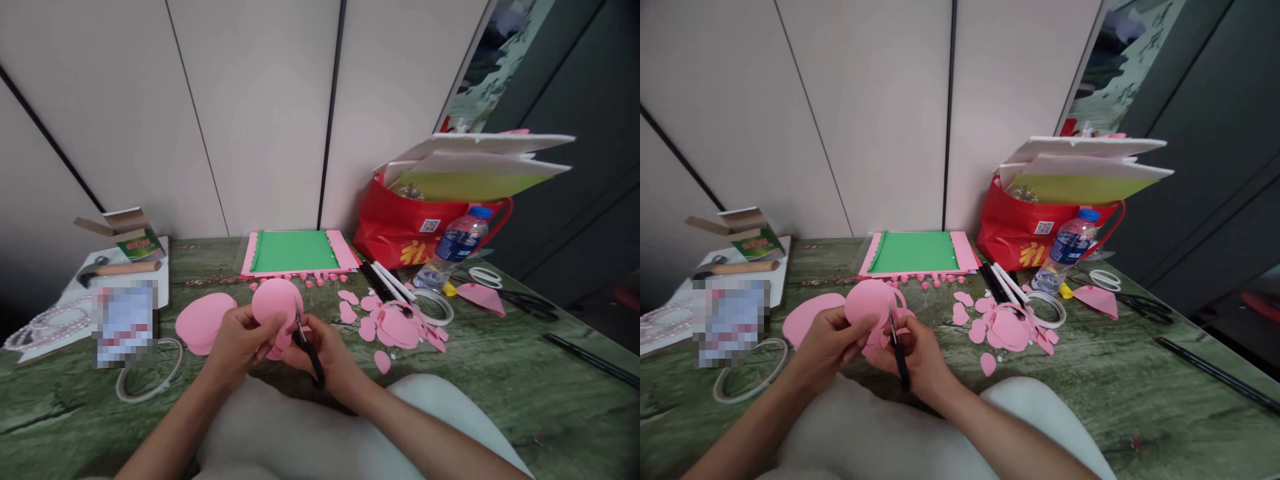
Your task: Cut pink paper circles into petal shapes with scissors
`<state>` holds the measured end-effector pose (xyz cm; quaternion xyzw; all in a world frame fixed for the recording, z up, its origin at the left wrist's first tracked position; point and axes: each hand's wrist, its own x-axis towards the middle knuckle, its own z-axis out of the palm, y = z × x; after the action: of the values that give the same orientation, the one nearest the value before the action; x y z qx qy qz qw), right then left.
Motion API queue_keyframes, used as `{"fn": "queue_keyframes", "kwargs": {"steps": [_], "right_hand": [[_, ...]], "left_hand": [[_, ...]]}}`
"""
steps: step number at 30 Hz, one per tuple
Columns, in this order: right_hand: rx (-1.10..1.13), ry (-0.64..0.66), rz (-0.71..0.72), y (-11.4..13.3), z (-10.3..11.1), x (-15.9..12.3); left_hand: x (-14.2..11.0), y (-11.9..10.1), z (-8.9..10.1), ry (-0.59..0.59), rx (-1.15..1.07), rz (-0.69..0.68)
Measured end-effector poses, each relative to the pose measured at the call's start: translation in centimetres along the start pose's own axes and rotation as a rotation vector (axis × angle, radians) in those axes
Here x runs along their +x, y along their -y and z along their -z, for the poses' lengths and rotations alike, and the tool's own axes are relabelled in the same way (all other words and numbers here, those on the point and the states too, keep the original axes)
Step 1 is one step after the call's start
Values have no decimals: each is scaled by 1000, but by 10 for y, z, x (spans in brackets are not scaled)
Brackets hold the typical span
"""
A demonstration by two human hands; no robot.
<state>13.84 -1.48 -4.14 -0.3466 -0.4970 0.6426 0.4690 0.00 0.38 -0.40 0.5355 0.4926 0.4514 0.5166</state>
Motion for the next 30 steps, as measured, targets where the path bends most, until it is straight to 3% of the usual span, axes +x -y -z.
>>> {"fn": "queue_keyframes", "kwargs": {"steps": [21,30], "right_hand": [[-44,-39,-38,0,0,0],[-57,-22,-23,4,0,-1]], "left_hand": [[-1,-2,-1,20,-101,6],[-1,2,2,25,5,-3]]}}
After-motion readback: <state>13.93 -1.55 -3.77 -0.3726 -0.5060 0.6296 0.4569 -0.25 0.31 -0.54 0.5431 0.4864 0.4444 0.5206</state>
